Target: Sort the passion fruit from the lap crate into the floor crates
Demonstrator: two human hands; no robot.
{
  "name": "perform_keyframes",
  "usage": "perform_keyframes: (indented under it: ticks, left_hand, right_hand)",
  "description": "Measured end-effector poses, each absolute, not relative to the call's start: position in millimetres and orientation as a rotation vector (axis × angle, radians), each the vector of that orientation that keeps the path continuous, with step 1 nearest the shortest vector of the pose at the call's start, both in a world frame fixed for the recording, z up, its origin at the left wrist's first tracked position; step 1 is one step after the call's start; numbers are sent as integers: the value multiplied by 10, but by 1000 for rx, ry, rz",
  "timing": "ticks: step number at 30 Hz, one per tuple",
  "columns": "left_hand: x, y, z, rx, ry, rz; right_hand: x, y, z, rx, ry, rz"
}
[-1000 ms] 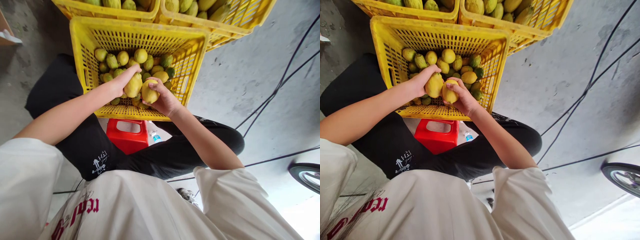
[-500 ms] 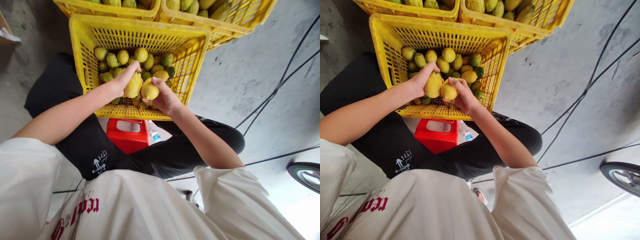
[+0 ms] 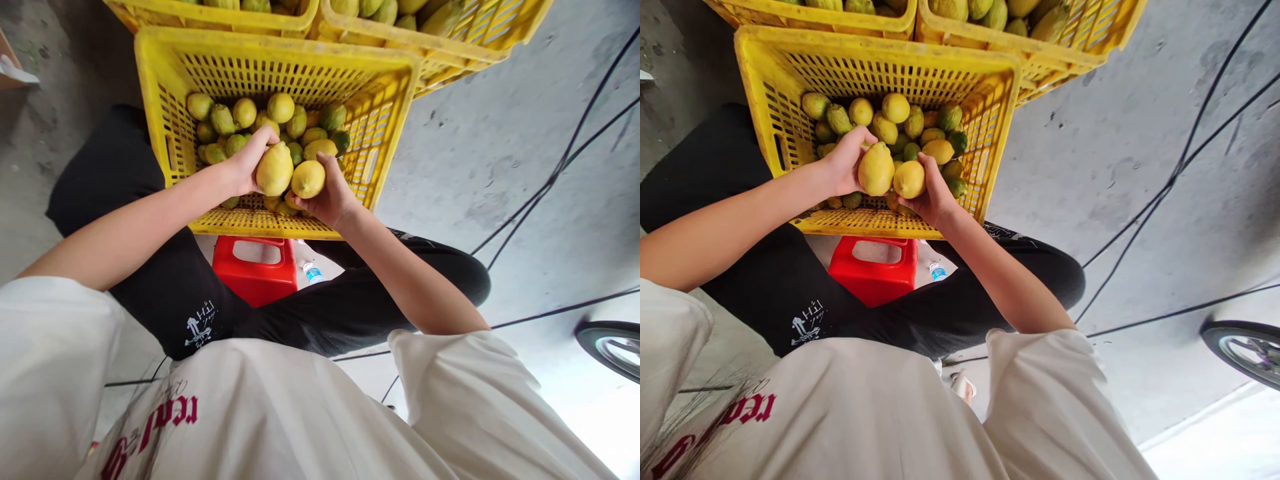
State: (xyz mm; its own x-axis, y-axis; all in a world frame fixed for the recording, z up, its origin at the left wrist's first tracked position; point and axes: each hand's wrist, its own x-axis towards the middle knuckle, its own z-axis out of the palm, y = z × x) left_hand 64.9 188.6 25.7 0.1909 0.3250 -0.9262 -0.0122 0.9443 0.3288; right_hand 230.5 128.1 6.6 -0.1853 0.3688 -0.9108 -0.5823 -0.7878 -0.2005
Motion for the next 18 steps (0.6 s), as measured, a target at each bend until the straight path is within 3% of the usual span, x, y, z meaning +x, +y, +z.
perform_keyframes:
  ticks: [13, 18]
  left_hand:
    - [633, 1972, 281, 427, 1372, 248]
    - [646, 1913, 191, 329, 1356, 234]
  right_hand:
    - [2332, 1416, 262, -1564, 175, 1921]
    - [2361, 1342, 42, -1537, 60, 2030]
